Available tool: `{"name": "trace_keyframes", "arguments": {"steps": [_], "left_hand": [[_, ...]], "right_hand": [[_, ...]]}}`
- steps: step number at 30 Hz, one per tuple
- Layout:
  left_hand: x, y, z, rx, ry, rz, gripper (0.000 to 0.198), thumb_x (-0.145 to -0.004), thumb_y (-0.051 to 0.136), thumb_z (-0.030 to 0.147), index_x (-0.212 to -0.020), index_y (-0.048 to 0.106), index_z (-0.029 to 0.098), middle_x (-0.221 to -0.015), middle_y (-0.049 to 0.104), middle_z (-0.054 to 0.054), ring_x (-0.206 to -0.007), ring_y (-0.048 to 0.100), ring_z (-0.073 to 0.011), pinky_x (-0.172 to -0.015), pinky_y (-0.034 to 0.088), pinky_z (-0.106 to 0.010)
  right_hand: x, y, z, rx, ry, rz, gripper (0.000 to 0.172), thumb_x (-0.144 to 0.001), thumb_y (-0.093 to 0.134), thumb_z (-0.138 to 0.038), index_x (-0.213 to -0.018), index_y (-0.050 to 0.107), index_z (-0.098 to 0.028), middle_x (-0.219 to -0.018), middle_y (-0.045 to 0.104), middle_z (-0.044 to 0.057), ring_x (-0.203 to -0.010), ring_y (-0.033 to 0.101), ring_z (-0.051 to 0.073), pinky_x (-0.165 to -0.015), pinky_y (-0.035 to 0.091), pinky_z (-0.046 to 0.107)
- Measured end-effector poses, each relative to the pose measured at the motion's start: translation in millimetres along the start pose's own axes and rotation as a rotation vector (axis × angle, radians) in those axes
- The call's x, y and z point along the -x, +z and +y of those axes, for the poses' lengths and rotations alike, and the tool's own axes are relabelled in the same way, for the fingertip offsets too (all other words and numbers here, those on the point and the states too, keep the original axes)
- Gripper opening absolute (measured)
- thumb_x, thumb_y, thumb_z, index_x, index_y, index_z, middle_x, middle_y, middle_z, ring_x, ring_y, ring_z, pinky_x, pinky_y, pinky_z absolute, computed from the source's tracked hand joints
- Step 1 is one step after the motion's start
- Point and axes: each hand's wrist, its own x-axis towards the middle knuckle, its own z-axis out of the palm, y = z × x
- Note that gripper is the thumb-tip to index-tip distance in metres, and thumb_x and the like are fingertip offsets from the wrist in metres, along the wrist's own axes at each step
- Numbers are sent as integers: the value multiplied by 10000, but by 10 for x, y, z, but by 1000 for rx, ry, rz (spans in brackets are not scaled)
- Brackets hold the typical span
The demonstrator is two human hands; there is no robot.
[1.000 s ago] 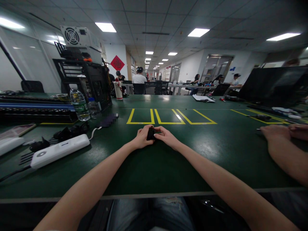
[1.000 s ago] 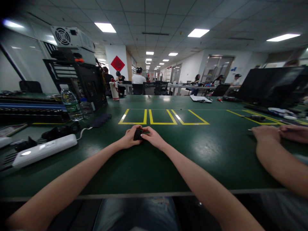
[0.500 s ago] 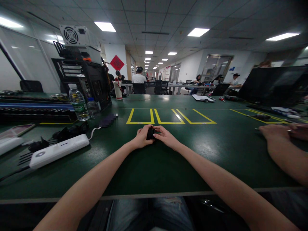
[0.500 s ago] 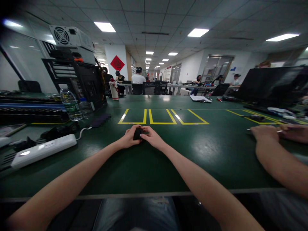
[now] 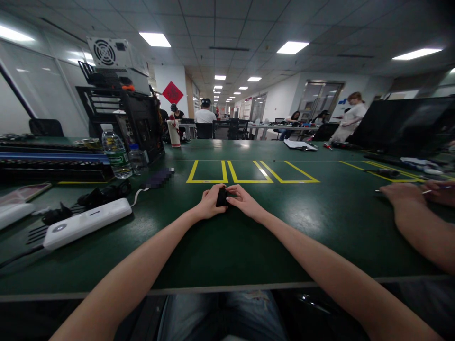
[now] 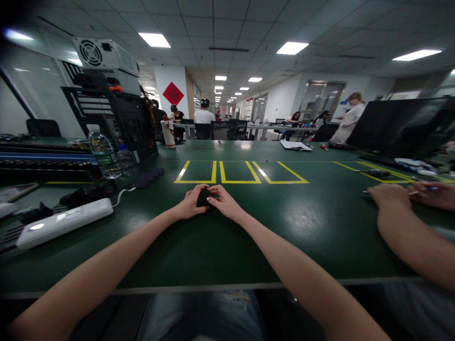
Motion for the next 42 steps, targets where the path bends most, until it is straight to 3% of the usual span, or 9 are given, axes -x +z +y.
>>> {"name": "trace_keyframes", "arguments": {"steps": [4,13,19,24,31,38,42], "left_hand": [[-1,4,-10,-3,-4,-1,627,-663,556,281,-1196,236,202,-1187,403,-88,-1118,388,-249,-961,224,-429],[-6,8,-19,12,4,6,619,-663,562,284,-1190,248,199,-1174,408,-82,-1101,398,-248,-957,224,-428],[-15,19,-29,3,-1,3,623,-660,562,277,-1189,244,188,-1163,416,-88,-1094,402,-248,-949,231,-430],[-11,-4,-10,13,7,-5,620,-667,558,277,-1196,243,201,-1178,406,-83,-1107,390,-248,-959,220,-427],[-6,5,-16,27,1,3,613,-668,559,274,-1192,248,203,-1180,398,-84,-1109,386,-246,-961,214,-432],[-5,3,-27,41,4,-1,615,-664,560,270,-1190,250,201,-1155,418,-79,-1090,404,-243,-959,221,-428],[-8,17,-33,45,6,7,625,-653,571,274,-1188,257,201,-1161,419,-79,-1093,405,-244,-958,225,-426]], "right_hand": [[10,0,-41,-12,68,-18,303,-739,527,-240,-1030,453,-197,-1071,486,53,-1014,481,171,-910,371,394],[13,16,-2,-101,-3,-11,232,-705,569,-232,-904,456,-194,-1002,508,24,-964,517,148,-886,400,360],[-20,-4,60,-10,-6,13,306,-715,558,-244,-1002,460,-203,-1039,498,38,-1032,468,162,-896,390,355],[1,-9,28,-37,18,-29,326,-704,568,-218,-1009,456,-203,-1074,491,30,-994,504,153,-911,384,360],[12,6,4,-52,-41,-7,204,-727,539,-223,-908,452,-188,-997,511,19,-951,524,138,-882,409,349],[47,54,-99,159,-116,58,269,-711,511,-153,-971,454,-197,-1004,490,17,-1004,476,141,-915,380,342],[80,102,-107,240,-99,75,293,-714,476,-143,-1000,434,-188,-1017,485,34,-966,501,149,-841,427,329]]}}
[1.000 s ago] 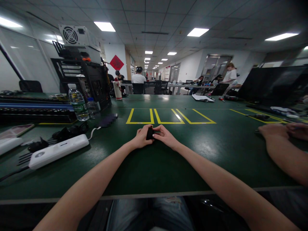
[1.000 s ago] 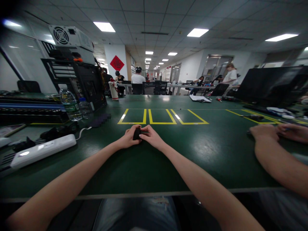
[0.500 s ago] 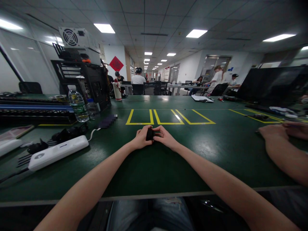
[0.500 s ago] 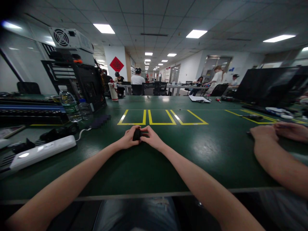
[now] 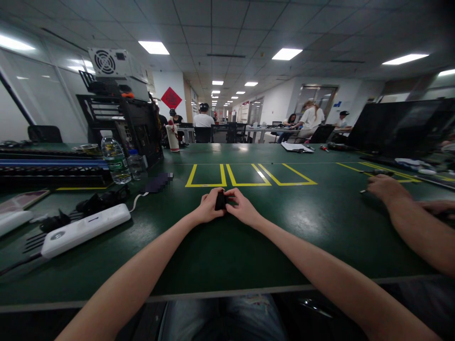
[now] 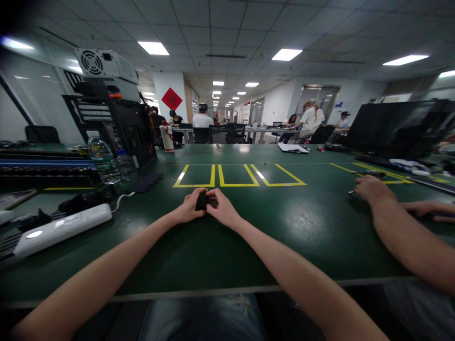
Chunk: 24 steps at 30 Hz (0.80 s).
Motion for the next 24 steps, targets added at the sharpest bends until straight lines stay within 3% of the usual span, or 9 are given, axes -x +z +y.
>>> {"name": "trace_keyframes", "arguments": {"steps": [4,9,13,18,24], "left_hand": [[-35,15,-14,7,-35,8,633,-640,586,281,-1183,273,191,-1168,426,-87,-1102,406,-247,-954,241,-423],[-122,-26,-36,66,-192,-79,598,-644,592,311,-1163,324,181,-1133,466,-95,-1058,450,-255,-912,313,-425],[-144,-76,-17,98,-270,-127,608,-637,606,322,-1161,330,188,-1082,500,-86,-982,506,-240,-888,347,-413],[-196,-51,40,63,-325,-112,615,-632,614,376,-1146,332,191,-1112,482,-105,-1012,490,-267,-888,337,-428],[-421,109,91,35,-375,-66,616,-649,611,346,-1150,305,158,-1130,469,-132,-1049,454,-296,-886,314,-469]], "right_hand": [[-21,18,126,152,59,74,290,-723,427,-117,-1010,429,-166,-998,507,55,-914,523,148,-839,412,339],[-39,-51,245,356,264,127,367,-741,462,-222,-1094,418,-131,-1119,474,127,-1035,472,205,-889,369,375],[-13,-93,227,468,245,46,548,-660,583,-324,-1139,399,-132,-1121,489,128,-1059,454,241,-899,353,389],[-64,-125,271,453,224,31,437,-692,558,-262,-1097,434,-155,-1047,545,103,-1010,500,216,-871,373,377],[-100,-312,370,460,258,69,438,-683,571,-217,-1093,435,-148,-1025,556,127,-973,525,245,-841,390,425]]}}
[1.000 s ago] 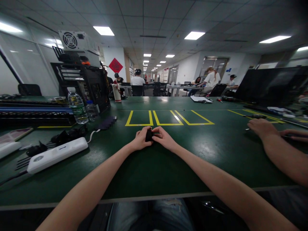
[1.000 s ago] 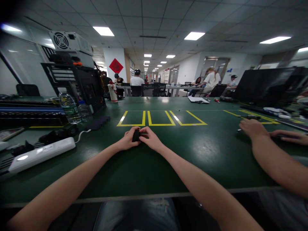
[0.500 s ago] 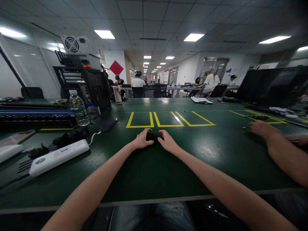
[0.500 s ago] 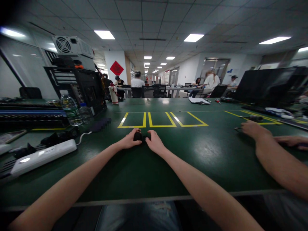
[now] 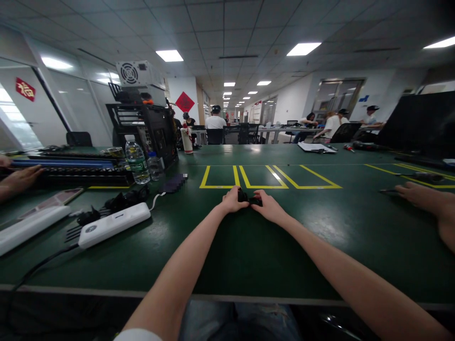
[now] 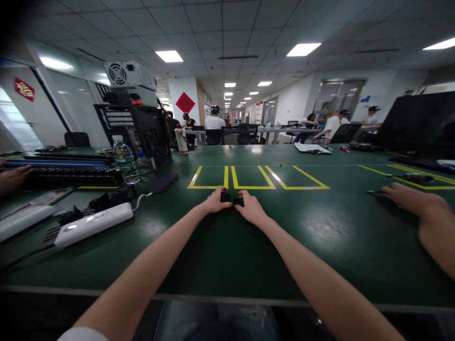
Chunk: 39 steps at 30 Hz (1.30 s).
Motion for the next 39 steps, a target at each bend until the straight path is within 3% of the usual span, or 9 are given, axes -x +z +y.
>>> {"name": "trace_keyframes", "arguments": {"steps": [5,11,14,17,20,23,29,36,39], "left_hand": [[263,-107,-98,25,82,-30,629,-622,640,324,-1152,333,180,-1090,480,-108,-1006,479,-266,-864,363,-431],[1206,-586,-398,51,173,-36,643,-662,603,306,-1211,282,211,-1148,445,-86,-1052,450,-233,-908,354,-395],[1652,-862,-558,26,96,-16,634,-685,579,286,-1226,259,207,-1206,415,-84,-1115,407,-219,-966,304,-369],[1974,-1111,-757,-9,-14,30,617,-703,555,303,-1231,243,231,-1225,406,-62,-1143,385,-220,-991,272,-391],[2168,-1290,-931,-47,-96,73,595,-697,558,341,-1213,274,253,-1218,421,-51,-1143,386,-242,-985,269,-431],[2243,-1362,-998,-65,-120,102,580,-687,571,350,-1195,307,260,-1199,441,-36,-1136,398,-246,-975,290,-427],[1949,-1161,-875,11,-58,41,587,-700,563,349,-1205,287,237,-1182,445,-43,-1102,431,-241,-947,329,-420],[668,-384,-440,146,260,-48,661,-648,632,318,-1191,298,142,-1167,429,-107,-1102,417,-247,-945,324,-398],[281,-135,-265,113,310,-8,678,-638,639,310,-1192,294,128,-1184,410,-130,-1100,411,-262,-941,309,-430]], "right_hand": [[137,-59,-201,-111,-194,-154,494,-668,585,-195,-1131,412,-205,-1007,552,77,-955,524,227,-850,383,437],[344,238,-1002,-267,-459,-313,479,-642,619,-198,-1087,444,-215,-1036,529,72,-966,508,225,-857,393,418],[348,609,-1416,-455,-429,-361,507,-623,638,-193,-1079,417,-206,-970,554,54,-909,542,194,-813,439,371],[322,1032,-1750,-626,-360,-364,388,-629,626,-181,-982,466,-185,-953,563,44,-894,555,171,-812,451,331],[305,1349,-1974,-737,-258,-410,324,-620,632,-180,-921,510,-180,-936,576,37,-861,572,164,-792,463,321],[294,1472,-2066,-754,-212,-410,302,-583,662,-173,-861,544,-182,-896,593,29,-810,580,169,-764,466,335],[240,1159,-1806,-756,-80,-423,263,-550,689,-159,-786,574,-167,-813,608,27,-738,576,153,-714,470,329],[84,331,-722,-839,119,-299,297,-617,639,-184,-898,549,-150,-873,595,57,-811,575,159,-744,467,361],[5,135,-345,-843,71,-201,311,-610,648,-207,-899,549,-150,-910,596,54,-835,572,152,-803,443,371]]}}
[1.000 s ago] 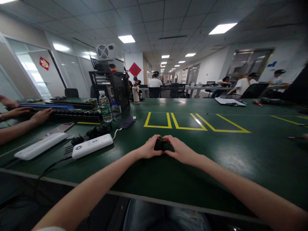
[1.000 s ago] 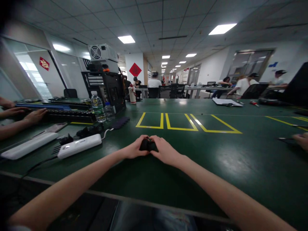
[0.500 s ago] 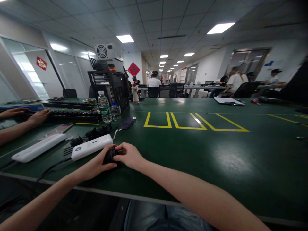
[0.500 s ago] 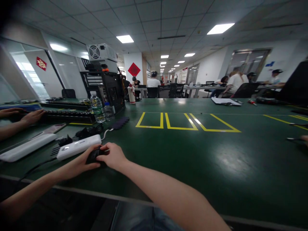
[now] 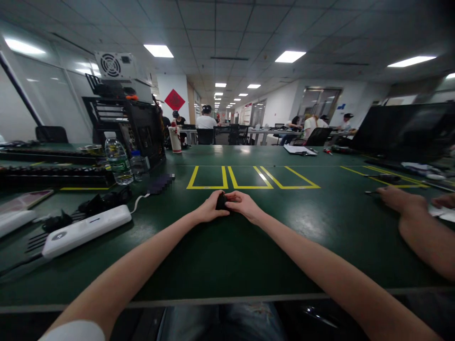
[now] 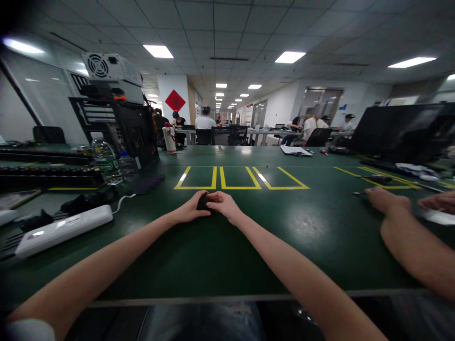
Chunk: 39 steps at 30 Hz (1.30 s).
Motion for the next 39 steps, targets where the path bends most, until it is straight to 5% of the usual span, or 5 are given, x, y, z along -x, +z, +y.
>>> {"name": "trace_keyframes", "arguments": {"steps": [3,12,20,30,39], "left_hand": [[-72,73,51,-57,80,20,684,-637,641,304,-1199,281,153,-1190,400,-121,-1105,399,-268,-938,300,-438],[183,-5,200,-203,205,52,609,-681,591,233,-1193,262,204,-1175,390,-86,-1115,378,-234,-968,266,-412],[191,-4,193,-221,214,58,593,-692,581,234,-1190,260,209,-1174,385,-81,-1125,370,-233,-981,246,-416],[176,11,147,-229,239,63,599,-693,582,244,-1191,253,194,-1165,382,-93,-1108,376,-240,-958,278,-423],[175,14,124,-231,253,60,620,-693,590,256,-1202,241,189,-1159,383,-90,-1094,385,-235,-957,286,-411]], "right_hand": [[0,-135,45,13,-76,-25,354,-595,658,-187,-928,540,-157,-970,585,52,-885,564,150,-854,419,367],[143,-26,-3,15,-145,-108,364,-586,669,-182,-918,522,-166,-976,567,30,-929,552,154,-878,407,364],[190,-11,-40,-19,-11,-94,318,-668,608,-313,-941,502,-188,-870,565,21,-803,568,129,-783,453,358],[144,-26,-24,97,-197,-128,303,-619,652,-238,-876,500,-180,-928,530,19,-938,513,162,-829,422,348],[128,0,2,32,-83,-99,262,-683,593,-319,-892,475,-214,-863,531,9,-808,533,141,-736,461,341]]}}
